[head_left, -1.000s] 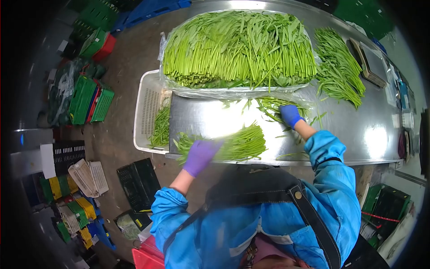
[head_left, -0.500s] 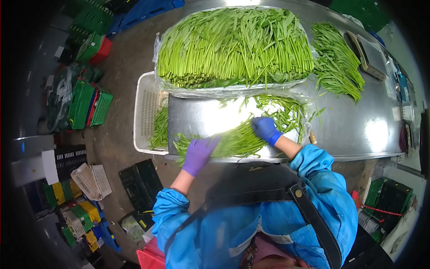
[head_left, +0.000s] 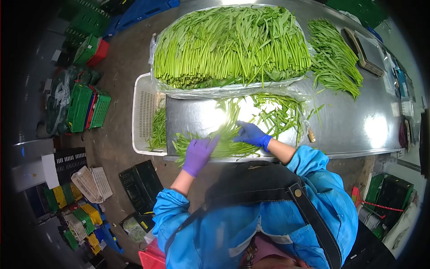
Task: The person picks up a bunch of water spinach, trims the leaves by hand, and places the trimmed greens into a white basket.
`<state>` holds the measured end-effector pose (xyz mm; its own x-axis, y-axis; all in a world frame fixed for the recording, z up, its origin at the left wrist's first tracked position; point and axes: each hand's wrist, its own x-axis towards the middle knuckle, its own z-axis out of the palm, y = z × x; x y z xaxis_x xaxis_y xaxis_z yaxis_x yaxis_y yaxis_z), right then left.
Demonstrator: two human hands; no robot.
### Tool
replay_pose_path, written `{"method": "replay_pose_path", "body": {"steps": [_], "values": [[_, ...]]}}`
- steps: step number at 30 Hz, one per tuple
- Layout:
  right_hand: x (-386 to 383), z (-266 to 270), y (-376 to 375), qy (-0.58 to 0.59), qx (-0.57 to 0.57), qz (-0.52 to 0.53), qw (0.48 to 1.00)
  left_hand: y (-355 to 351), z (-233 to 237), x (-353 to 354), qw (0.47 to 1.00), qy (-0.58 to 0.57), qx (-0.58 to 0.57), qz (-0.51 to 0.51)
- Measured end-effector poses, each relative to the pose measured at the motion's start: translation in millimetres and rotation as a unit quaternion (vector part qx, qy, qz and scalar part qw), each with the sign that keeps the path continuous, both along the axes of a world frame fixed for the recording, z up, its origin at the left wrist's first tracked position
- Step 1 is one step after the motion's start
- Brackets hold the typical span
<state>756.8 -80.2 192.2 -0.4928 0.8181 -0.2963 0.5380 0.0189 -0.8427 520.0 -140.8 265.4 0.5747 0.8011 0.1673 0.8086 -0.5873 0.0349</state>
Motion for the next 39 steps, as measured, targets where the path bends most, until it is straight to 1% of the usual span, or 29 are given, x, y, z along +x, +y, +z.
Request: {"method": "replay_pose_path", "body": {"steps": [2,3,5,6,7,8,10,12,13,14,15,19,21,22,24,25,27,28,30,31,32,33,34,35,36,37,38,39], "values": [[-3.2,-9.0,0.2,-0.025,0.035,0.002,0.999,-0.5,-1.6,-0.5,1.000,-0.008,0.003,0.000],[0.4,-14.9,3.0,-0.025,0.036,0.002,0.999,-0.4,-0.5,0.0,1.000,-0.002,0.009,-0.003],[18.6,-27.9,14.0,-0.074,0.118,-0.011,0.990,-2.5,-0.2,-2.4,1.000,0.005,0.016,-0.002],[31.0,-23.3,18.4,-0.117,0.197,-0.055,0.972,-4.2,-1.5,-4.9,1.000,0.000,0.006,0.010],[48.9,-57.7,26.3,-0.122,0.209,-0.139,0.960,-5.2,-2.3,-6.6,1.000,-0.006,-0.004,0.022],[63.9,-53.5,32.6,-0.178,0.174,-0.140,0.958,-5.8,-2.4,-7.9,1.000,-0.006,-0.004,0.024],[78.5,-40.4,35.9,-0.195,0.226,-0.144,0.943,-6.0,-2.1,-9.7,1.000,-0.003,0.002,0.023],[70.4,-26.4,31.5,-0.195,0.236,-0.083,0.948,-4.7,-2.1,-8.3,1.000,0.002,0.003,0.023],[62.3,-28.7,30.6,-0.189,0.234,-0.038,0.953,-3.7,-1.9,-7.0,1.000,0.008,0.004,0.022],[53.9,-30.7,27.9,-0.118,0.082,0.004,0.990,-1.9,-2.6,-6.0,1.000,0.007,0.003,0.019],[37.9,-18.2,27.9,-0.179,0.042,0.111,0.977,0.6,-3.3,-5.2,1.000,0.005,0.009,0.012],[7.0,11.9,14.4,-0.135,0.032,0.077,0.987,3.9,-0.7,-3.9,1.000,0.018,0.016,-0.002],[2.6,25.9,13.5,-0.009,-0.030,0.025,0.999,1.5,-3.8,-4.9,1.000,0.007,0.007,0.006],[-0.6,30.3,13.8,-0.008,-0.030,0.026,0.999,0.3,-5.3,-5.1,1.000,-0.006,-0.003,0.012],[-7.6,36.2,14.6,0.087,-0.111,0.000,0.990,-0.3,-5.6,-4.2,1.000,-0.013,0.005,0.014],[-11.9,36.8,15.1,0.087,-0.111,0.000,0.990,0.2,-4.9,-3.1,1.000,-0.022,0.013,0.016],[-20.4,36.5,16.2,0.140,-0.216,0.004,0.966,0.5,-5.0,-2.4,1.000,-0.015,0.012,0.017],[-22.6,35.3,16.8,0.140,-0.216,0.005,0.966,0.5,-5.0,-2.4,1.000,-0.008,0.009,0.019],[-25.2,29.5,17.7,0.122,-0.194,0.004,0.973,0.8,-4.9,-2.2,1.000,-0.016,0.010,0.018],[-24.0,8.2,19.5,0.122,-0.194,0.004,0.973,1.1,-5.1,-2.1,0.999,-0.024,0.011,0.017],[-19.5,-30.8,22.5,0.098,-0.109,0.027,0.989,0.9,-5.3,-2.0,0.999,-0.024,0.011,0.017],[-13.6,-58.1,25.3,0.073,-0.023,0.050,0.996,0.1,-5.9,-2.0,1.000,-0.022,-0.001,0.020],[-7.8,-67.0,26.1,0.002,-0.017,-0.066,0.998,-1.3,-6.0,-2.6,0.999,-0.019,-0.013,0.024],[7.2,-76.7,31.6,-0.094,0.189,-0.087,0.974,-2.1,-4.2,-4.2,0.999,-0.019,-0.013,0.024],[24.5,-84.0,38.5,-0.092,0.127,-0.127,0.979,-2.2,-1.1,-6.3,0.999,-0.020,-0.011,0.025],[33.3,-58.6,43.4,-0.201,0.119,-0.133,0.963,-2.5,0.5,-8.1,0.999,-0.022,-0.010,0.027],[42.5,-63.5,46.9,-0.226,0.137,-0.109,0.958,-2.9,-0.5,-10.4,0.999,-0.022,-0.010,0.027],[42.9,-59.1,46.8,-0.178,0.127,-0.114,0.969,-2.7,-1.6,-11.7,0.999,-0.016,-0.012,0.029]]}}
